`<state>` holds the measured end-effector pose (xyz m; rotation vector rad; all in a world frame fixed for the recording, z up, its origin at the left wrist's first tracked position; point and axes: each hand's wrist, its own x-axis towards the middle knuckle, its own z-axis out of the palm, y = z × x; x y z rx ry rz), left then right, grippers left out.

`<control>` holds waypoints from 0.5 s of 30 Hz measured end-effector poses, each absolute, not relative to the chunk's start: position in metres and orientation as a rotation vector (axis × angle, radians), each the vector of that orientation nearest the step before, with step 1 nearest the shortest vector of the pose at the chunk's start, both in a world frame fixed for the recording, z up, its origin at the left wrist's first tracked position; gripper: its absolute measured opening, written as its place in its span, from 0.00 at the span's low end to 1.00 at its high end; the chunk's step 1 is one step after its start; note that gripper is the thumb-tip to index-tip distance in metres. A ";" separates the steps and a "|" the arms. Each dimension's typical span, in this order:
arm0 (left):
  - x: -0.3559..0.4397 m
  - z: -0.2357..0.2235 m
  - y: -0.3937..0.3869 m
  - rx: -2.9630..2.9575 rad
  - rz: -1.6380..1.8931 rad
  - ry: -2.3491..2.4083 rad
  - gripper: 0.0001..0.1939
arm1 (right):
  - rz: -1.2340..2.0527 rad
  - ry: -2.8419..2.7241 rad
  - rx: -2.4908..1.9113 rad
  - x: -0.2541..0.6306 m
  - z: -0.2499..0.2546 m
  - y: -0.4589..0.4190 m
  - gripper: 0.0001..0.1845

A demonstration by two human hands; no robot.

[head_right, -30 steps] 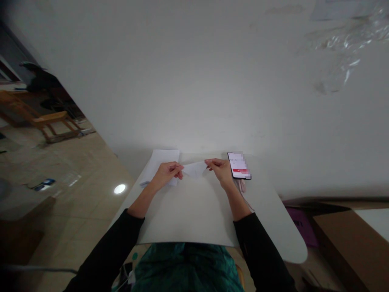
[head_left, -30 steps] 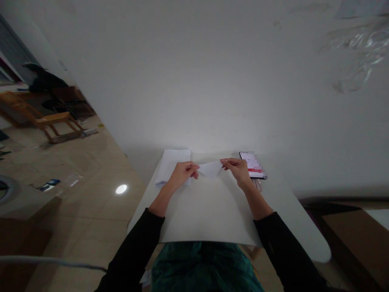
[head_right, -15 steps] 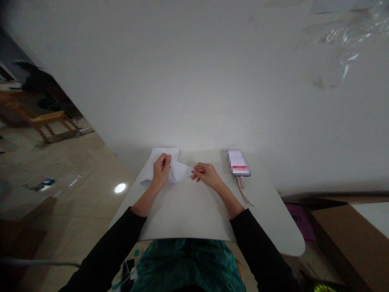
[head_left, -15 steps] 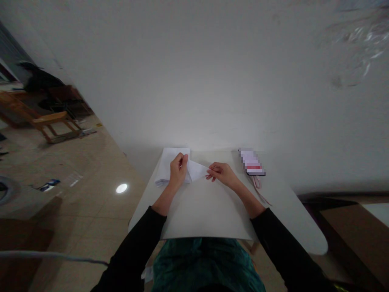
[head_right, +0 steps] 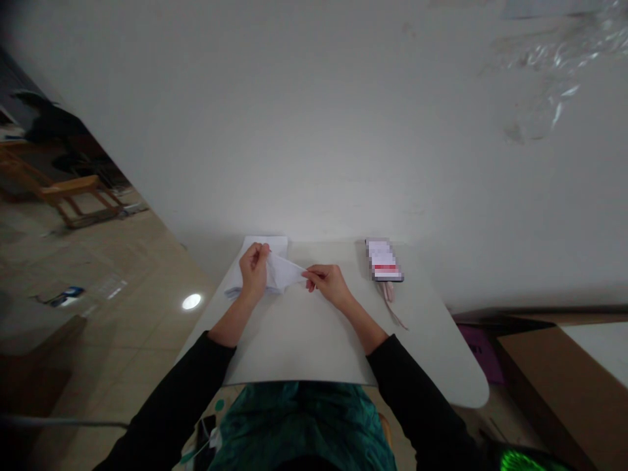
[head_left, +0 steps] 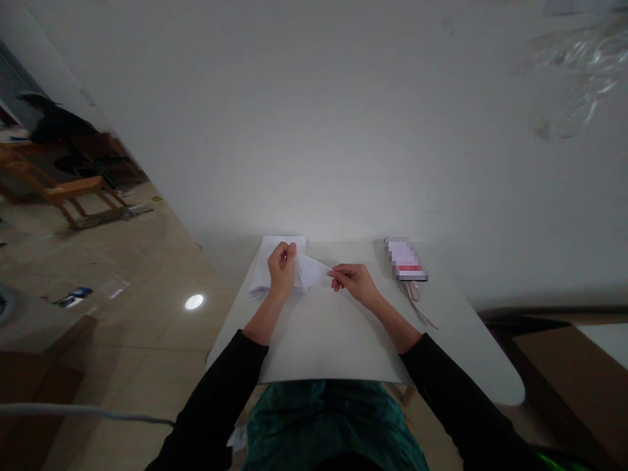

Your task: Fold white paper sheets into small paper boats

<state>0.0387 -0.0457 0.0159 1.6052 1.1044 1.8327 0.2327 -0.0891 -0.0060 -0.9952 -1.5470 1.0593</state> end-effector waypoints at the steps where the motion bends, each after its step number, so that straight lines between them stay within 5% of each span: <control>1: 0.039 0.015 -0.046 1.565 1.837 1.107 0.24 | 1.087 -1.539 -0.987 0.231 -0.006 -0.090 0.22; 15: 0.043 0.018 -0.056 1.741 1.480 1.126 0.29 | 1.262 -1.522 -0.950 0.217 -0.013 -0.100 0.26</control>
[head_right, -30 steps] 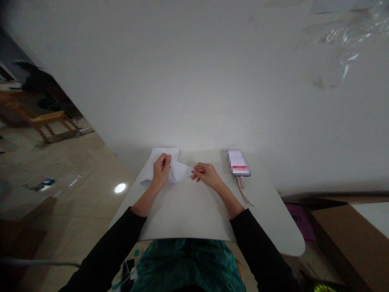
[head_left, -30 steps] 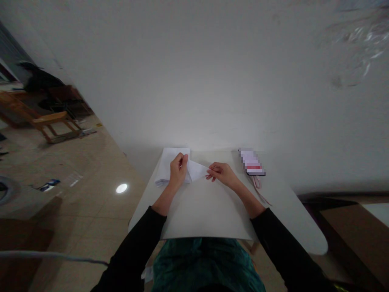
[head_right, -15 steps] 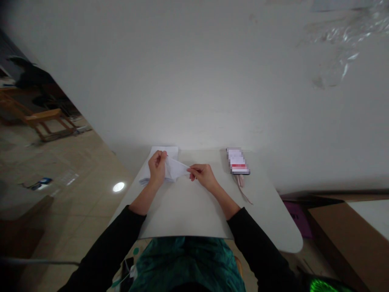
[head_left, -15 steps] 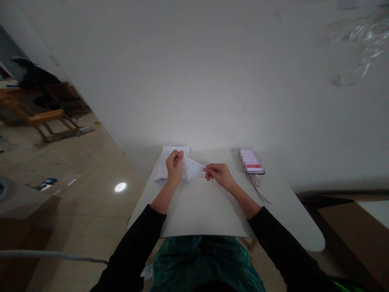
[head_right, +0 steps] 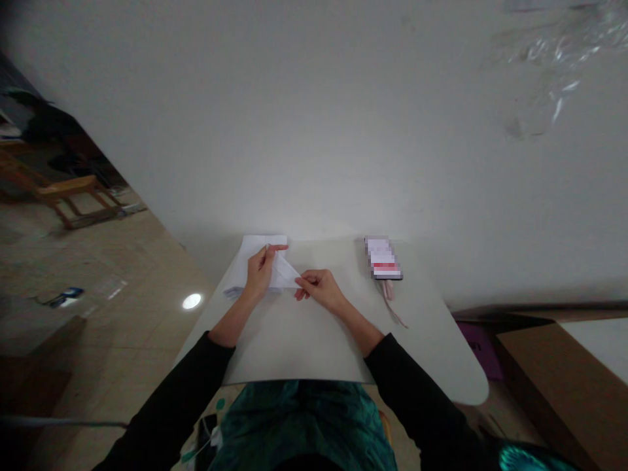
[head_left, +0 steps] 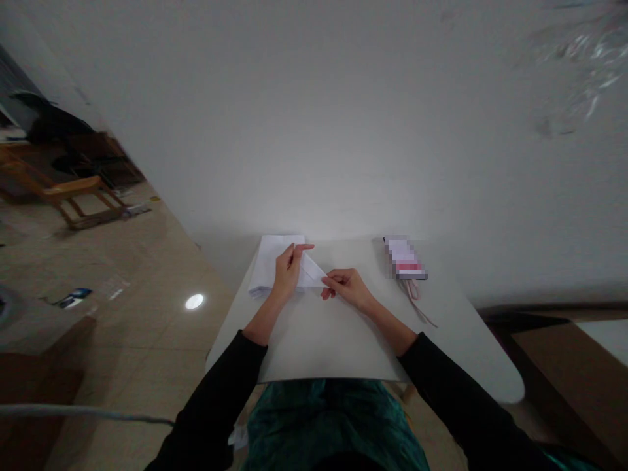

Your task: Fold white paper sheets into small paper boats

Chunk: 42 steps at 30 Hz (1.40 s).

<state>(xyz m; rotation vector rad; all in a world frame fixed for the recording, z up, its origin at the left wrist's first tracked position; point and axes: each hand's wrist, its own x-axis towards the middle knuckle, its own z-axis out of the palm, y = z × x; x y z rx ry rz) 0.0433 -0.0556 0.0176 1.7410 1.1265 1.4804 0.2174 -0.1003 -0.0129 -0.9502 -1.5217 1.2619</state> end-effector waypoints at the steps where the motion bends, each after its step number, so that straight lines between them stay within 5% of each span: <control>1: 0.044 0.017 -0.057 1.763 1.435 1.117 0.29 | 1.272 -1.558 -0.946 0.217 -0.013 -0.101 0.26; 17: 0.055 0.017 -0.069 1.997 1.046 0.967 0.26 | 1.164 -1.573 -0.958 0.211 0.002 -0.112 0.27; 42: 0.063 0.003 -0.075 1.875 0.994 0.989 0.22 | 0.913 -1.325 -1.065 0.222 -0.001 -0.103 0.26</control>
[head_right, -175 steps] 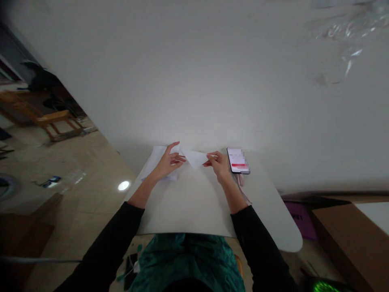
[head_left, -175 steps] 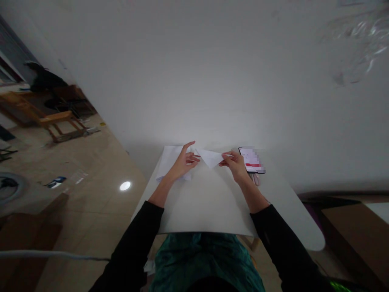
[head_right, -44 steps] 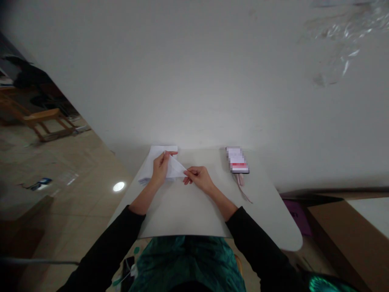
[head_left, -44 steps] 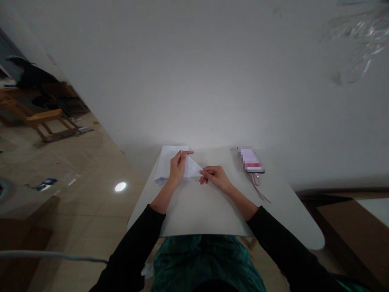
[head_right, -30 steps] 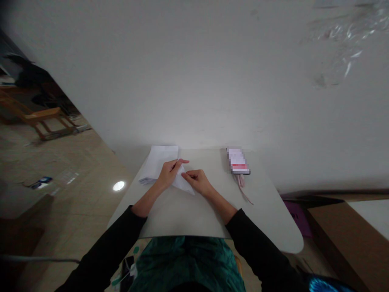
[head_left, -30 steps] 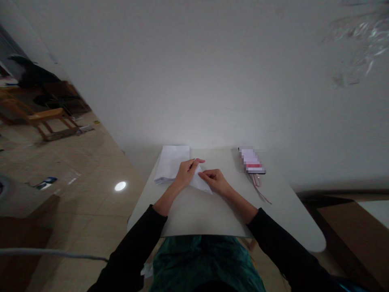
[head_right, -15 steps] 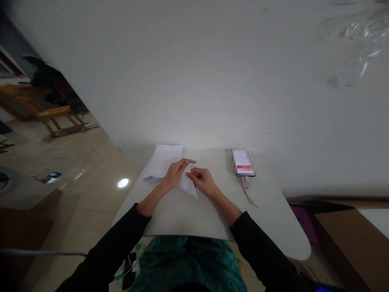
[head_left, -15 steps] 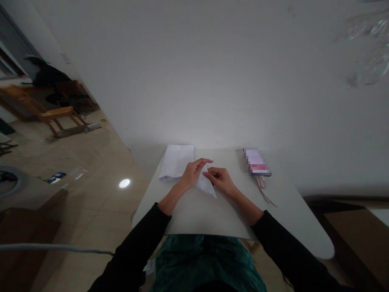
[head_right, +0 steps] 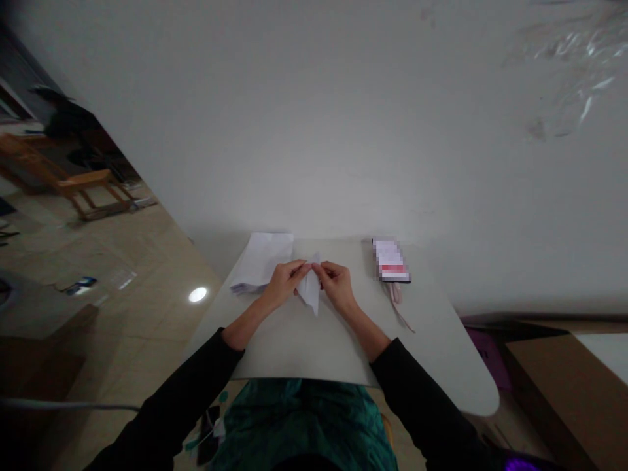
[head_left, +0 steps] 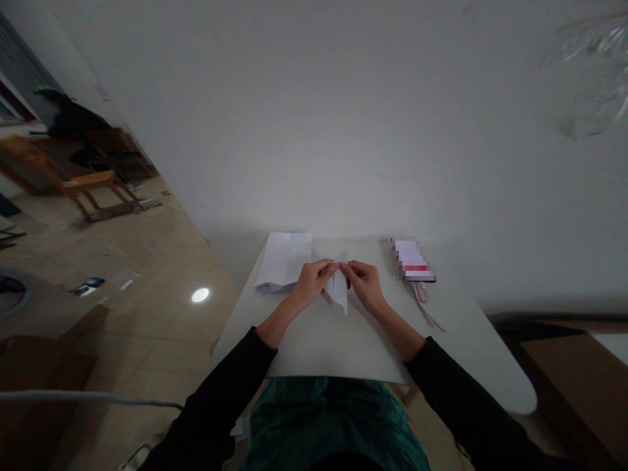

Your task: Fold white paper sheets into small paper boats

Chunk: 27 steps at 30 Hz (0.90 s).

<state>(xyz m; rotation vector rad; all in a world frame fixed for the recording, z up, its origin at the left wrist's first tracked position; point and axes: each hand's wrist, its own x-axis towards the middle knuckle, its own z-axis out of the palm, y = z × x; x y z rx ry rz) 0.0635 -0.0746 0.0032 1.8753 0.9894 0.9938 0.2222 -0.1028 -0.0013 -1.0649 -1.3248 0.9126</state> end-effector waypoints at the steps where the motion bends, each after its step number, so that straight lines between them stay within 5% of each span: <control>1: 0.063 0.003 -0.075 1.848 0.981 0.987 0.22 | 0.937 -1.306 -1.052 0.222 -0.002 -0.102 0.25; 27: 0.061 0.006 -0.071 2.041 0.991 0.953 0.17 | 0.889 -1.349 -1.096 0.233 -0.008 -0.094 0.31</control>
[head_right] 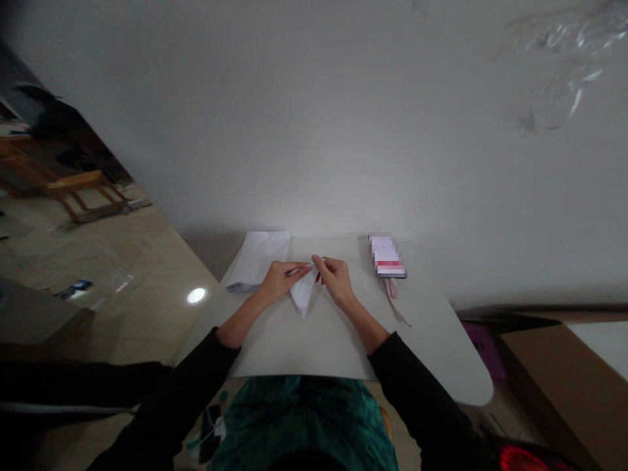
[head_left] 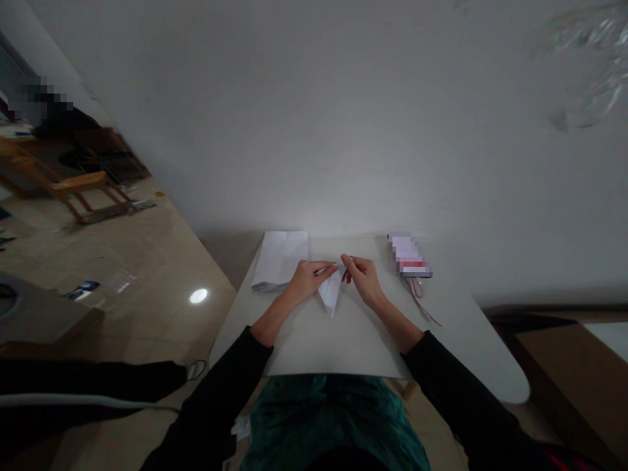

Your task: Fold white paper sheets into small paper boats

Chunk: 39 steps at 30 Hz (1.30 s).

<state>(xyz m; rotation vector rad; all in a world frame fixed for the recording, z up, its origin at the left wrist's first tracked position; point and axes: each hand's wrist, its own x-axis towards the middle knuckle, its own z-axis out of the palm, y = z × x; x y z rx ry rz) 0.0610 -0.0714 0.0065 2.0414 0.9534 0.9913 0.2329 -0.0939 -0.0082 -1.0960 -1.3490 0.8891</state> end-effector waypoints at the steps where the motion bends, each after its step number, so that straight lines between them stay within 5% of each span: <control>1: 0.061 0.006 -0.071 2.053 0.984 0.954 0.16 | 0.877 -1.342 -1.111 0.232 -0.008 -0.094 0.31; 39: 0.066 -0.002 -0.071 2.144 1.256 0.976 0.17 | 0.939 -1.067 -0.978 0.238 -0.004 -0.089 0.21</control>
